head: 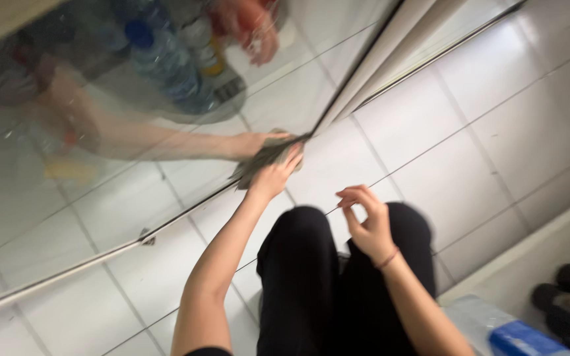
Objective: The person cleans the glass door of a commercial refrigerator using a spray bottle and cloths. They spray the surface, wipe it with a brown cloth, then switch to a checkered cloth to continue wiping the door and handle.
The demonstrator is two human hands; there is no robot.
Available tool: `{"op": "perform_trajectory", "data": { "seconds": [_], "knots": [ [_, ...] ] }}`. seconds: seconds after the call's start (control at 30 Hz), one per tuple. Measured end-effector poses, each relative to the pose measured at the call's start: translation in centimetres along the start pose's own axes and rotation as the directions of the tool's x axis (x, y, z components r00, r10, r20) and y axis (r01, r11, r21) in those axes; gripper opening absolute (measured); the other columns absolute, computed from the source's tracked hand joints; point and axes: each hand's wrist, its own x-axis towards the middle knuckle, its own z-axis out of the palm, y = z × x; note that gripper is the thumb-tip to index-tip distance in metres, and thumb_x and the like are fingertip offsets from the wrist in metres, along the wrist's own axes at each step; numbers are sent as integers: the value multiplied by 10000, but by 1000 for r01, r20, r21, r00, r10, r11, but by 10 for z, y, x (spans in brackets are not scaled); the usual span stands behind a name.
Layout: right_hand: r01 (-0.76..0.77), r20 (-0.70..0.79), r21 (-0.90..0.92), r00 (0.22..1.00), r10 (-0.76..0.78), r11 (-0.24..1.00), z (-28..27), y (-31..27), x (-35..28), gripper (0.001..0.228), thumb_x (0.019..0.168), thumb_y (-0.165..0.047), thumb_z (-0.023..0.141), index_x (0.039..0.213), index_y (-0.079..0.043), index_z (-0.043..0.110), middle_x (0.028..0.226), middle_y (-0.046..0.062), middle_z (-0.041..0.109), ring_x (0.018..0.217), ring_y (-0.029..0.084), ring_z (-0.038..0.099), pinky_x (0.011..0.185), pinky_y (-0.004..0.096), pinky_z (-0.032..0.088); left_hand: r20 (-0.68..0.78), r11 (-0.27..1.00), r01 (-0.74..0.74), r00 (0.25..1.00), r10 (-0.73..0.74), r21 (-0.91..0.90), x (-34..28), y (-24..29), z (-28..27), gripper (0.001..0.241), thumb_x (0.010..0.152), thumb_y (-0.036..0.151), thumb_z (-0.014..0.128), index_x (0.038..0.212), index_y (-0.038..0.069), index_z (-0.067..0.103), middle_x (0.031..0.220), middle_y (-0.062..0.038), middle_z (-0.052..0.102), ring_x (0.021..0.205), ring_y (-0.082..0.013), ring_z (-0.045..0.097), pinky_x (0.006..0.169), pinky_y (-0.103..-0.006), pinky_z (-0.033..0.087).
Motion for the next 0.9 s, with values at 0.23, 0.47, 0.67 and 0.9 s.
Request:
{"op": "perform_trajectory", "data": {
  "seconds": [0.23, 0.47, 0.67, 0.9],
  "knots": [
    [-217, -21, 391, 970, 244, 894, -33, -48, 0, 309, 902, 105, 549, 1161, -4, 677, 1081, 93, 675, 935, 166, 723, 853, 309, 585, 98, 918, 35, 995, 4, -395, 27, 30, -143, 591, 894, 316, 570, 1460, 419, 435, 1500, -73, 478, 1280, -232, 604, 942, -590, 509],
    [-301, -301, 202, 886, 352, 932, -146, -149, 0, 323, 920, 33, 589, 1226, -49, 649, 1167, 69, 670, 1057, 176, 655, 854, 304, 556, 455, 496, 382, 890, 31, -780, 63, 50, -445, 556, 1063, 199, 481, 1583, 356, 365, 1228, -166, 667, 988, -343, 718, 875, -450, 586],
    [-506, -6, 640, 749, 662, 578, -250, -271, -2, 467, 1013, -285, 427, 1422, -82, 530, 1314, 83, 610, 1203, 207, 604, 959, 361, 524, 148, 41, 152, 986, -82, -988, 59, 55, -684, 484, 970, 16, 525, 1428, 160, 585, 1559, -237, 454, 1311, -392, 577, 1046, -425, 508],
    [-467, 345, 866, 816, 463, 178, -315, -468, 14, 693, 1016, -488, 303, 1434, 26, 504, 1341, 194, 630, 1198, 300, 613, 1037, 416, 479, 172, -396, 70, 958, -230, -915, 28, 47, -878, 596, 839, 5, 411, 1405, 12, 601, 1596, -190, 457, 1420, -308, 508, 1161, -350, 408]
  ]
}}
